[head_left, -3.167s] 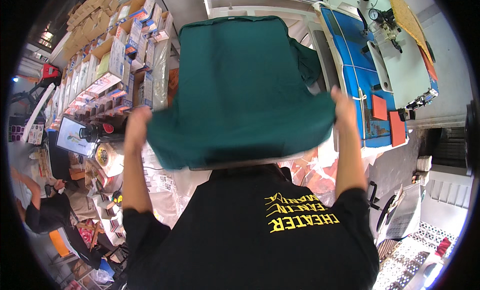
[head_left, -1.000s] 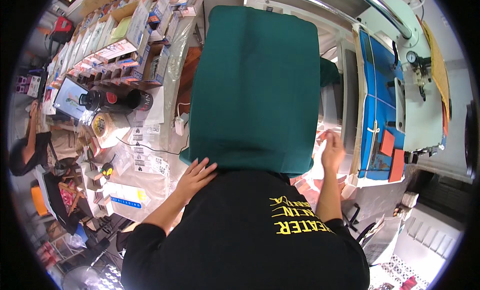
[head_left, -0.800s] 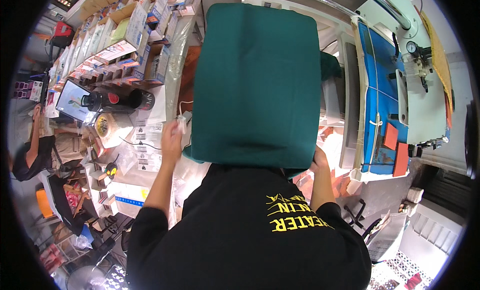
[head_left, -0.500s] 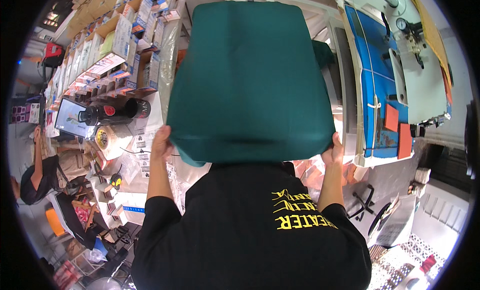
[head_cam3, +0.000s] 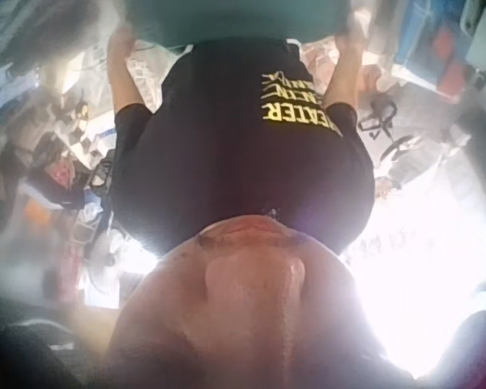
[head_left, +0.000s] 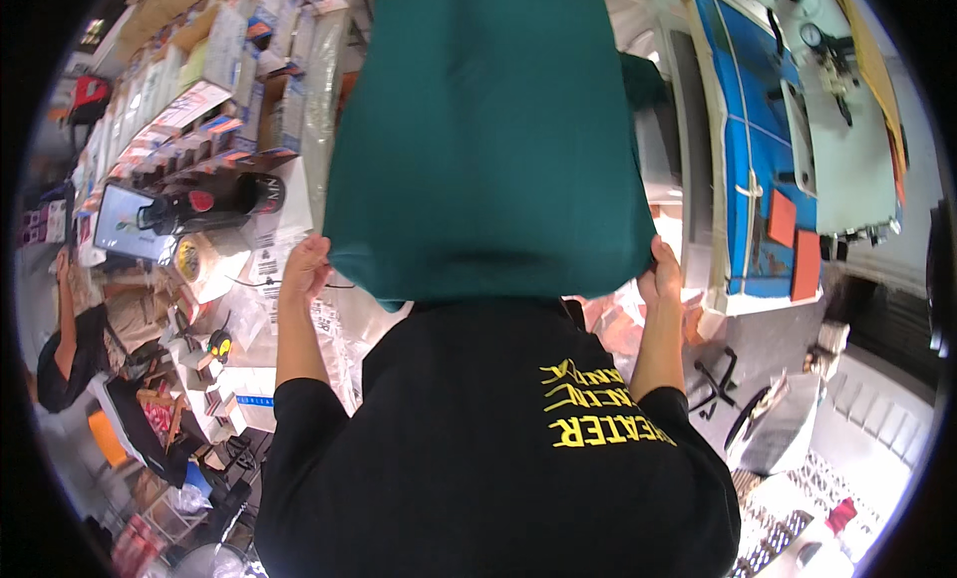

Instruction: The person places a green t-shirt onto a printing pallet, trims a transfer sheet using shears, and positions the transfer onto the center of the shirt.

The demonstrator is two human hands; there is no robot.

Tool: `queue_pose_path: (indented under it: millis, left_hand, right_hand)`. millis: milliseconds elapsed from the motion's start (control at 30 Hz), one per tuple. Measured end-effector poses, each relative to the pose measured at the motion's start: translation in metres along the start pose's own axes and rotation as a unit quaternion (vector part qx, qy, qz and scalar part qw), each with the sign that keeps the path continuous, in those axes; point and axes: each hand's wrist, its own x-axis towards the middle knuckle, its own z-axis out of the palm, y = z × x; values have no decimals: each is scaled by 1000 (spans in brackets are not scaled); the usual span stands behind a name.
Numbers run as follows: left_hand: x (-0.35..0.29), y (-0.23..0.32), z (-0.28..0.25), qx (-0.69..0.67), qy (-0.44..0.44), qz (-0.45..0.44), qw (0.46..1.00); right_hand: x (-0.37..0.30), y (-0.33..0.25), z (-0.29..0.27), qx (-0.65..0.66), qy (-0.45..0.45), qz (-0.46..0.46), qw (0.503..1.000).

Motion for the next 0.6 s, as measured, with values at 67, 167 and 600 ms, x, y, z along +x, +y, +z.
queue_pose_path:
  millis: [67,167,600]
  left_hand:
    - [1,-5,10,-15,8,16,1000]
    - [-4,-5,2,-51,-28,-7,998]
    - [12,-28,32,195,215,161,943]
  right_hand:
    - [1,-4,-2,34,14,4,999]
    - [3,-4,-1,34,-4,-4,999]
    - [26,18,-52,-508,186,-208,815]
